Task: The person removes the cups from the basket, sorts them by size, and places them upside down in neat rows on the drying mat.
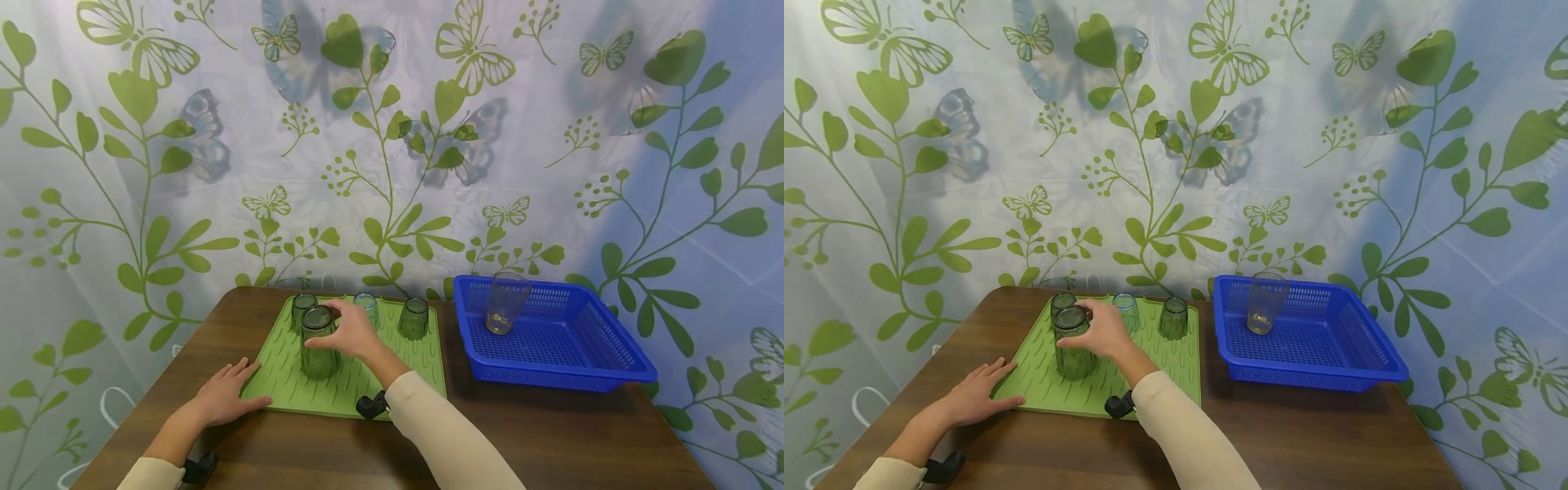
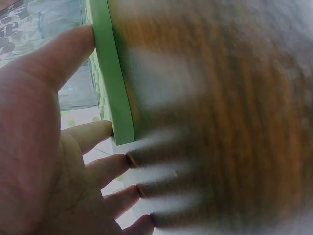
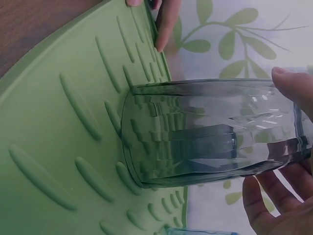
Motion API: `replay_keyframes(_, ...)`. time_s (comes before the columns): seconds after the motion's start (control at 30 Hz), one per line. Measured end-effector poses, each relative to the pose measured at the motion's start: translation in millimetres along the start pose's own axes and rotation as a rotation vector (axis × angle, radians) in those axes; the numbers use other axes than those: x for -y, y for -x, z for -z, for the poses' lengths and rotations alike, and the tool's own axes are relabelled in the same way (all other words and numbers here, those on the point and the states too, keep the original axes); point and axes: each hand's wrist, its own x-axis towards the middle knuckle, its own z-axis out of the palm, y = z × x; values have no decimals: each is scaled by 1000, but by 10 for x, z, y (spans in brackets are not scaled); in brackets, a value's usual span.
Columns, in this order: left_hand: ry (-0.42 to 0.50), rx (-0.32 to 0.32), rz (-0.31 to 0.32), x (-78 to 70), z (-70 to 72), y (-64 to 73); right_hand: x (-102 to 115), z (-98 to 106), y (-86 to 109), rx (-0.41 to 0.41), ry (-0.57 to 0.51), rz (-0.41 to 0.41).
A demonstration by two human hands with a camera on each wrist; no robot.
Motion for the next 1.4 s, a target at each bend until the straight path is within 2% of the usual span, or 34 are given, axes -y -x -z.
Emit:
replay_keyframes(0.5,-2,-2,-7,49,-21,-53,-45,-87,68,-57,-141,-51)
replay_keyframes(0.87,0,0,-6,32,21,-46,-74,-162,72,-94,-164,-63)
replay_keyframes(1.4,-4,15,5,72,23,-120,-84,-225,90,-123,-171,-100)
